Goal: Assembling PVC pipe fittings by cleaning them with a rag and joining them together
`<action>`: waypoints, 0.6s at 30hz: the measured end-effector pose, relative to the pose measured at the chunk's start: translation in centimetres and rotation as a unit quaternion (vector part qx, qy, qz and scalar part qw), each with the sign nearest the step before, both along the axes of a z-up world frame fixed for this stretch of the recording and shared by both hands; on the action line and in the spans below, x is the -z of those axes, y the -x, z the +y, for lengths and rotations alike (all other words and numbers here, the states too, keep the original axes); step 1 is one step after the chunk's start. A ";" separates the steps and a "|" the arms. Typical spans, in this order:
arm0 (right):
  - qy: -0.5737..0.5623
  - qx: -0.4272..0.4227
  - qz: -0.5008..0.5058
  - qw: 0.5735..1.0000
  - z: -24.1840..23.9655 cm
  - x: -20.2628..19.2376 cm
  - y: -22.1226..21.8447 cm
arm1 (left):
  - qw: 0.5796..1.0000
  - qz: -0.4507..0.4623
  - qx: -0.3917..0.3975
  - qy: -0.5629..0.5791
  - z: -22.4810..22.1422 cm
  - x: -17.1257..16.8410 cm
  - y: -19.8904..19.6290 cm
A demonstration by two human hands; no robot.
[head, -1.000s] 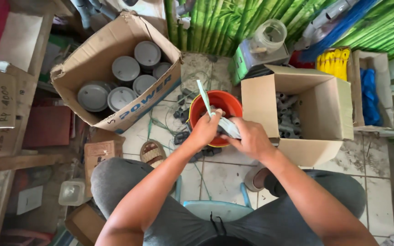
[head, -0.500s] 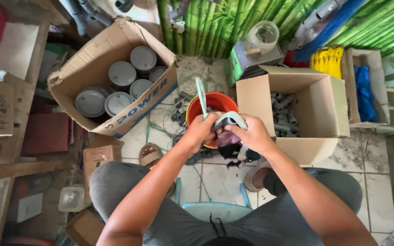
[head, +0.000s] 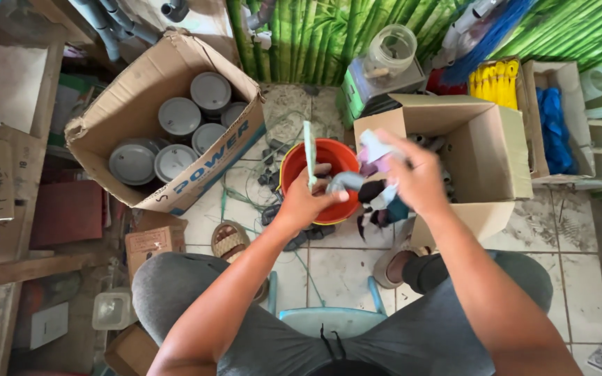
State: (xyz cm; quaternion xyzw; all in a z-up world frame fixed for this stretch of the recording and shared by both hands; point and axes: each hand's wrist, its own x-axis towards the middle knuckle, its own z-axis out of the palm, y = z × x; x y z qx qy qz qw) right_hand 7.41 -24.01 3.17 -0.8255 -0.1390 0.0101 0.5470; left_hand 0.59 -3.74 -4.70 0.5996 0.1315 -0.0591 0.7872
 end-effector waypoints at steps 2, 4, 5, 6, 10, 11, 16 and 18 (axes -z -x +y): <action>0.059 -0.117 -0.049 0.990 0.8 0.7 0.9 | 0.998 -0.003 0.021 -0.057 -0.1 -0.2 -0.2; 0.115 -0.233 -0.097 0.961 1.4 1.1 1.3 | 0.993 -0.005 0.040 -0.114 -0.2 0.2 -0.5; 0.118 -0.232 -0.082 0.962 1.4 1.1 1.2 | 0.997 -0.014 0.018 -0.068 -0.2 0.8 -0.7; 0.120 -0.233 -0.067 0.963 1.5 1.1 1.2 | 0.999 -0.022 -0.005 -0.023 -0.2 1.4 -0.8; 0.110 -0.173 0.006 0.979 1.2 2.8 0.2 | 0.999 -0.024 -0.017 -0.027 -0.5 -2.2 0.4; 0.103 -0.138 0.084 0.981 1.2 3.0 0.1 | 0.996 -0.027 -0.006 -0.082 -0.5 -3.1 0.6; -0.178 0.007 0.431 0.885 0.6 8.2 -0.7 | 0.971 -0.085 0.030 -0.220 -0.3 -5.4 1.1; -0.193 0.113 0.496 0.839 -0.1 12.1 -1.4 | 0.971 -0.119 0.017 -0.208 -0.4 -5.2 1.2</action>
